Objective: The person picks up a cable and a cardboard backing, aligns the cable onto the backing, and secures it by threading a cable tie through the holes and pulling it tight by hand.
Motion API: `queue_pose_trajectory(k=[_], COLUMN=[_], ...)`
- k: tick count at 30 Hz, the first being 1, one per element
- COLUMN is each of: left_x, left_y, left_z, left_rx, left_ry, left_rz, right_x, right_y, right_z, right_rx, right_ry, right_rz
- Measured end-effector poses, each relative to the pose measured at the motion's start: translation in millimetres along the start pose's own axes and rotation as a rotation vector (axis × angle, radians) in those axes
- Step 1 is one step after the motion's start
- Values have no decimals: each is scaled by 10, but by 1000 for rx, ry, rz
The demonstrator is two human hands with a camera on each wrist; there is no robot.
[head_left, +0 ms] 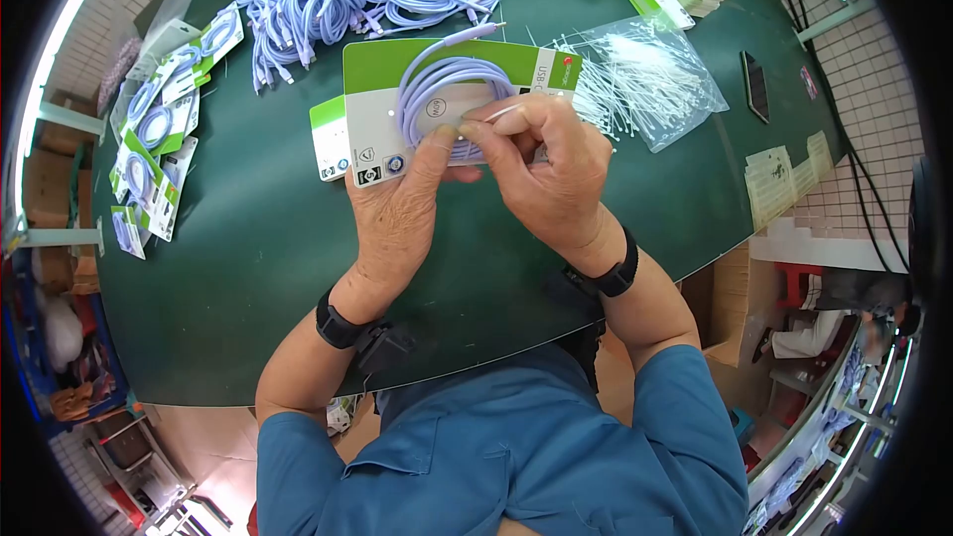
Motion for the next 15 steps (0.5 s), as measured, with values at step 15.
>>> queue_pose_trajectory(k=[15], left_x=[-13], left_y=[-55], left_z=[-35], left_rx=[-42], left_ry=[-39], left_rz=[11], right_x=[-75], right_y=[41], right_z=[-259], right_rx=[290], right_ry=[-561], right_rz=[-38])
Point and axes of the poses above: each hand's wrist, its own x-axis away from the middle knuckle, its own y-axis out of the palm, z = x × y, the point moved 6 cm from there along -x, towards the middle knuckle, and after that the axes turned 6 degrees about z, right-handed, at the moved point
